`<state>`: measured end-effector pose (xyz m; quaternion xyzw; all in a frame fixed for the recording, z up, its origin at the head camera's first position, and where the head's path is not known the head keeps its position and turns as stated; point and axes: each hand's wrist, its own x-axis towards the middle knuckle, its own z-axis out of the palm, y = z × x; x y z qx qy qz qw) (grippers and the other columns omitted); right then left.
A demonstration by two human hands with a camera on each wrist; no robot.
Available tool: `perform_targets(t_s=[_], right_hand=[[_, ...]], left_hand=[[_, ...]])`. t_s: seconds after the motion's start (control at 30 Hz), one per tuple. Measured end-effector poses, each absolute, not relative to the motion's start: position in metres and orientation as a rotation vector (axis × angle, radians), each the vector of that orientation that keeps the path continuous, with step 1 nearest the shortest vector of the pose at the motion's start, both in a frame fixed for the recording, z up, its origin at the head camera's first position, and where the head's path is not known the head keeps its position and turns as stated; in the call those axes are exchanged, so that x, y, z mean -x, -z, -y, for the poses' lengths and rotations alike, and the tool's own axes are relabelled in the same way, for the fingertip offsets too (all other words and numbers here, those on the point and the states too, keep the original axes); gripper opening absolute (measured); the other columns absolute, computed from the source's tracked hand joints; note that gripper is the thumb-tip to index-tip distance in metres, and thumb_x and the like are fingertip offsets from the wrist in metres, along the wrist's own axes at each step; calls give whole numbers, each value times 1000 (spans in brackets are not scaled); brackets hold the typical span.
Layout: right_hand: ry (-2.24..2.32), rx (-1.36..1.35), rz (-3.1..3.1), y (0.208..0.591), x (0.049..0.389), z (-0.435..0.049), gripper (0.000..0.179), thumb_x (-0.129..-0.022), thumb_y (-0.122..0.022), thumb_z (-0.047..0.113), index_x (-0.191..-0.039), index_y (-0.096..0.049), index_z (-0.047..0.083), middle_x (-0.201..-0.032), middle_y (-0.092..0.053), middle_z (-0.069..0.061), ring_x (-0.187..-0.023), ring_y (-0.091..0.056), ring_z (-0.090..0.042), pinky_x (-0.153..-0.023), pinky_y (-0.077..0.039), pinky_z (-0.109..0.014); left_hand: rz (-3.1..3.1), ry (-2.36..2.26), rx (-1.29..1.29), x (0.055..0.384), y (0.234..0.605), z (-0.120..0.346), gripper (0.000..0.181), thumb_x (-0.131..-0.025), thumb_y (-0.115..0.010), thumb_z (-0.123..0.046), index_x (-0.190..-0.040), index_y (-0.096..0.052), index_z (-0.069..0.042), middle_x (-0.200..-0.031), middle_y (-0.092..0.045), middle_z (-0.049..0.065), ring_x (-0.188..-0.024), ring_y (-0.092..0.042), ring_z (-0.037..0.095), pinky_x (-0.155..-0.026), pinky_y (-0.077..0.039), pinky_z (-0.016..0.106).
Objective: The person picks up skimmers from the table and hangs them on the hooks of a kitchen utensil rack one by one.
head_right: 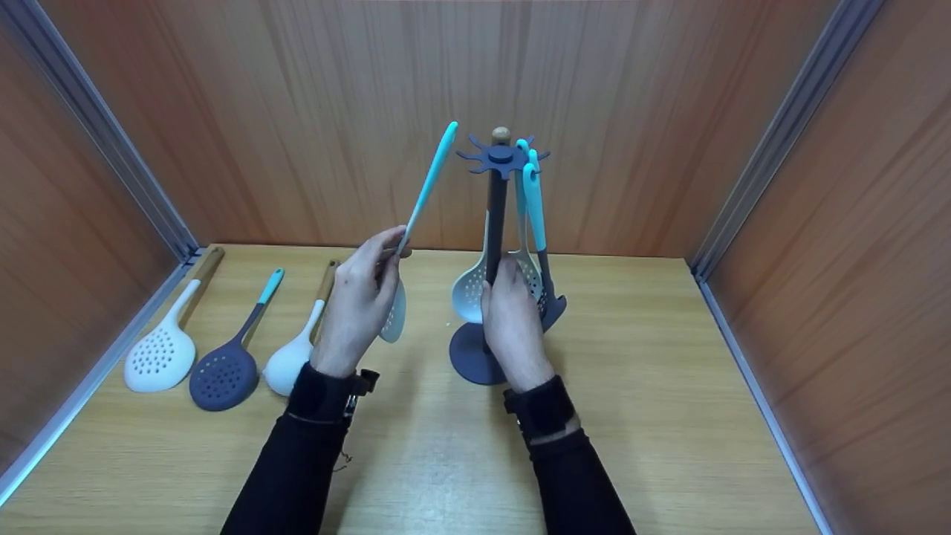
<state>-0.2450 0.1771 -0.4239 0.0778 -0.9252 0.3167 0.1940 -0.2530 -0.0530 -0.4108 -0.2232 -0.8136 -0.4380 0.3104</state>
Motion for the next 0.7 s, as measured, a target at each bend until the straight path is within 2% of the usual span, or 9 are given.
perform_targets(t_s=[0.7], right_hand=[[-950,-189,2639,423,246,-178,49,-120,-62,6,-164,-43,-4,-155,-63,-31,-140,-73,-46,-113,-67,-59]], left_hand=[[2177,1141,621,246,406,46,40,-120,-61,1,-160,-67,-3,-139,-82,16,-133,-82,28,-114,-68,35]])
